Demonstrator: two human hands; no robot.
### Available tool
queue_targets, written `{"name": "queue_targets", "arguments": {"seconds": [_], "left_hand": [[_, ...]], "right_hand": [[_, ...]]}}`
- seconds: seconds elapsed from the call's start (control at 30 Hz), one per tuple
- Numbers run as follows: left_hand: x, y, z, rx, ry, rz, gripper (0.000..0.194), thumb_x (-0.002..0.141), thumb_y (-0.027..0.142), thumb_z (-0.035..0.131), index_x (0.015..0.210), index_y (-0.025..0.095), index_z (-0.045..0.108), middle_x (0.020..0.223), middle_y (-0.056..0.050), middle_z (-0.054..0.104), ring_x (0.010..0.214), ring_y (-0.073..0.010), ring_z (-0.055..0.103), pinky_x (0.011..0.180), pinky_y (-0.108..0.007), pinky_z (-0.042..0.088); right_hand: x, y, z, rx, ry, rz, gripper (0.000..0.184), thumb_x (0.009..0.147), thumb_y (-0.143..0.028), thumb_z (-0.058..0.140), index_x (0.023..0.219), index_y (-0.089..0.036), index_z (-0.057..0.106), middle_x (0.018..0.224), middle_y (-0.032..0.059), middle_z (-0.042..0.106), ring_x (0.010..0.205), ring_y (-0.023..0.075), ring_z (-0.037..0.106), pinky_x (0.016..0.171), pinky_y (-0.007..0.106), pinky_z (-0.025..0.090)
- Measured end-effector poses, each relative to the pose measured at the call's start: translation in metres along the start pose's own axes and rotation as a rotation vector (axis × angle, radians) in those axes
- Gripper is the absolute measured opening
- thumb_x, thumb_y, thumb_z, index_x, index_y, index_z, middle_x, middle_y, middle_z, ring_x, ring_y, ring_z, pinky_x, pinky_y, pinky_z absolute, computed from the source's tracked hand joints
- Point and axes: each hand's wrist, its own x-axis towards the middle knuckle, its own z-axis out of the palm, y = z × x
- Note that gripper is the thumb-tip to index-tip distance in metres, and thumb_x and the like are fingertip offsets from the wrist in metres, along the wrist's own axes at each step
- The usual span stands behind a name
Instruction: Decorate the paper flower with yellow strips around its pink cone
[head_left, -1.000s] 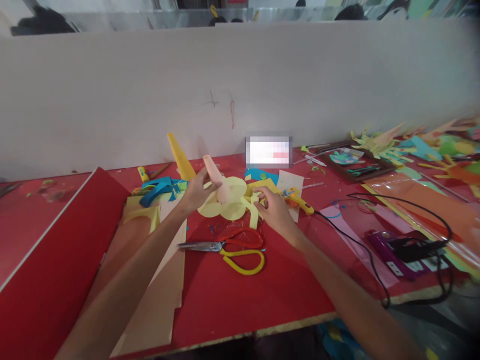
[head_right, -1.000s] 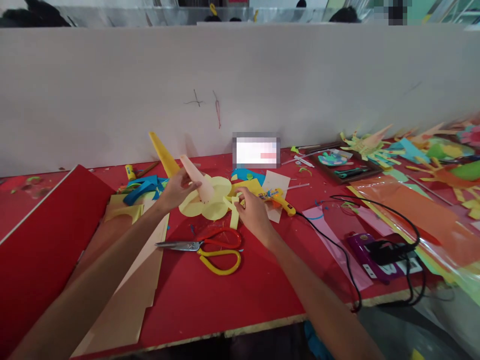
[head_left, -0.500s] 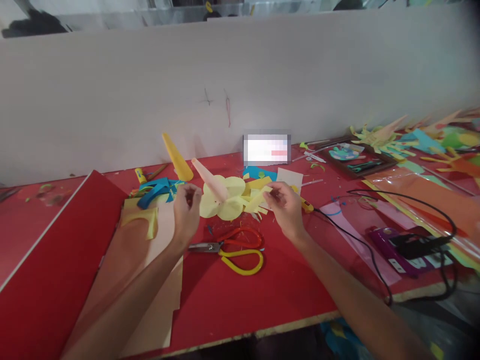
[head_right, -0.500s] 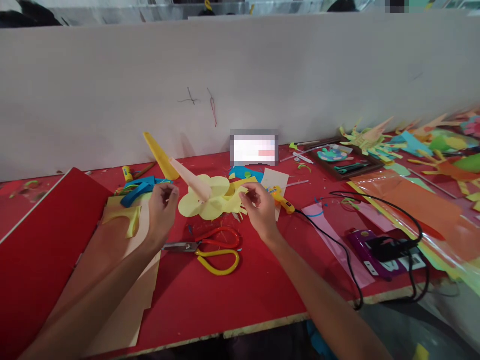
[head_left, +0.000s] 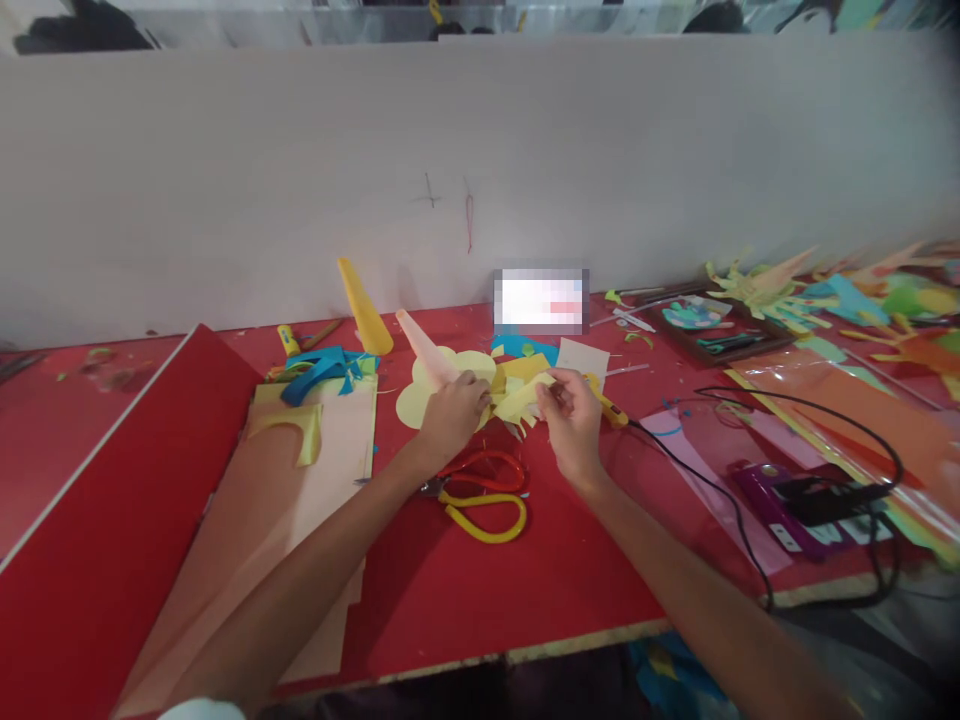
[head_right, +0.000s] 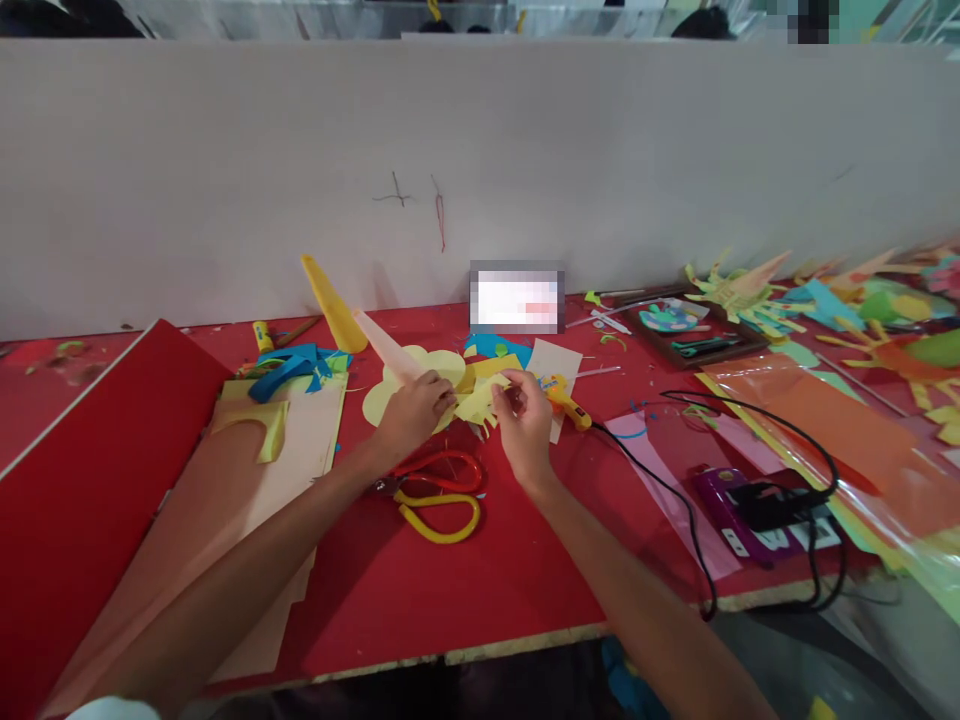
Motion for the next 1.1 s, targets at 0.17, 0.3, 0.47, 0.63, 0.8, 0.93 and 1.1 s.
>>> {"name": "queue_targets", "arguments": {"seconds": [0.17,0.3,0.47,0.63,0.8,0.93,1.1], "left_hand": [[-0.042,-0.032,-0.034,-0.02,0.062,0.013,0.023,0.101,0.023,0.044,0.092,0.02,0.065,0.096,-0.005,0.067,0.087,-0.0193,0.064,0.074,-0.029,0.045],[-0.075,-0.07,-0.073,0.252,0.041,-0.107,0.026,0.101,0.026,0.04,0.095,0.019,0.064,0.097,-0.009,0.068,0.086,-0.0232,0.065,0.071,-0.032,0.044],[-0.078,-0.052,-0.072,0.474,0.047,-0.126,0.034,0.106,0.028,0.032,0.116,0.018,0.063,0.114,-0.013,0.065,0.091,-0.0252,0.066,0.063,-0.03,0.041],[-0.047,0.006,-0.034,0.342,-0.024,0.021,0.04,0.107,0.041,0.033,0.103,0.017,0.066,0.103,-0.013,0.068,0.088,-0.0266,0.069,0.06,-0.031,0.039],[-0.014,0.043,-0.01,0.306,-0.033,0.013,0.053,0.104,0.056,0.039,0.099,0.012,0.069,0.097,-0.017,0.071,0.087,-0.0293,0.071,0.067,-0.033,0.043],[0.001,0.048,0.006,0.328,-0.113,0.013,0.051,0.101,0.055,0.047,0.096,0.009,0.07,0.097,-0.02,0.072,0.087,-0.0324,0.072,0.068,-0.034,0.044],[0.001,0.042,0.004,0.234,-0.106,-0.003,0.03,0.102,0.035,0.049,0.1,0.012,0.068,0.102,-0.017,0.073,0.087,-0.0304,0.071,0.067,-0.035,0.043]], "right_hand": [[0.005,0.0,-0.004,0.044,0.063,-0.029,0.026,0.092,-0.046,0.068,0.102,-0.023,0.062,0.081,-0.0012,0.056,0.065,0.0122,0.053,0.057,0.025,0.045],[0.01,0.003,-0.004,0.064,0.001,0.008,0.025,0.094,-0.047,0.065,0.1,-0.023,0.062,0.081,-0.0019,0.054,0.063,0.0114,0.05,0.056,0.024,0.043],[0.013,0.009,-0.005,0.016,0.028,-0.025,0.028,0.094,-0.05,0.063,0.104,-0.023,0.062,0.085,-0.0003,0.056,0.071,0.0143,0.055,0.061,0.026,0.046],[0.017,0.007,-0.013,-0.062,0.094,-0.058,0.032,0.094,-0.053,0.062,0.103,-0.022,0.062,0.085,0.0016,0.059,0.074,0.017,0.056,0.065,0.029,0.049],[0.017,-0.002,-0.019,-0.136,0.146,-0.142,0.03,0.096,-0.051,0.059,0.103,-0.021,0.063,0.095,0.0063,0.065,0.079,0.0189,0.06,0.072,0.032,0.051],[0.018,-0.006,-0.022,-0.156,0.204,-0.176,0.026,0.097,-0.047,0.06,0.1,-0.021,0.063,0.094,0.0065,0.066,0.08,0.0196,0.061,0.072,0.032,0.05],[0.022,-0.007,-0.025,-0.142,0.223,-0.201,0.025,0.097,-0.046,0.059,0.099,-0.021,0.063,0.094,0.0062,0.065,0.081,0.0201,0.062,0.074,0.032,0.05]]}}
